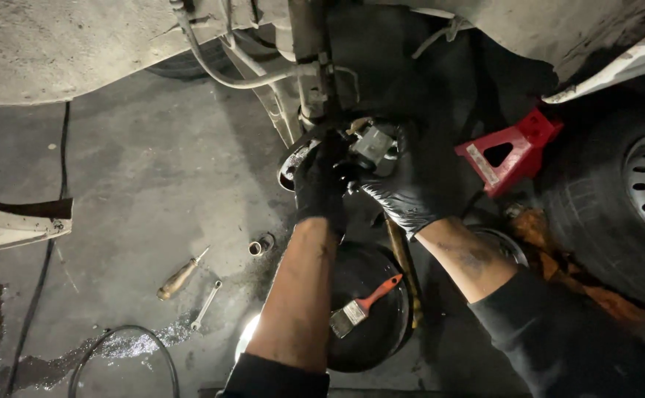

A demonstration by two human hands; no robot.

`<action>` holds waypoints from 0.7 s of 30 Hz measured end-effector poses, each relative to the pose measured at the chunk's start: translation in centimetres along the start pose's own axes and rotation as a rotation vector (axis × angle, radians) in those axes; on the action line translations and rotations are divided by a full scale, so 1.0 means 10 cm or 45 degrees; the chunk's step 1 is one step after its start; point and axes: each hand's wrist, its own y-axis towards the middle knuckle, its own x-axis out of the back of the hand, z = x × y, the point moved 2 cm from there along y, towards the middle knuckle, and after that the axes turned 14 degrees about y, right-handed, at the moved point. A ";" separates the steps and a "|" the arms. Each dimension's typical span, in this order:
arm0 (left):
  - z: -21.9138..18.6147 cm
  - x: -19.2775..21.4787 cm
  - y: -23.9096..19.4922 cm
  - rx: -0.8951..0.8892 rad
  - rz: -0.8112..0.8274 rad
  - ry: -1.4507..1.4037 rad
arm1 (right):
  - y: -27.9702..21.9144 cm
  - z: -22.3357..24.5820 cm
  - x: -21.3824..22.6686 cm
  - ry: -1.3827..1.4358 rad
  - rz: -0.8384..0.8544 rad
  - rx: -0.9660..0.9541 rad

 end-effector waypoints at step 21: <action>-1.24 -0.48 0.11 -0.534 0.054 2.053 | -0.30 -0.19 -0.76 -2.311 0.043 1.286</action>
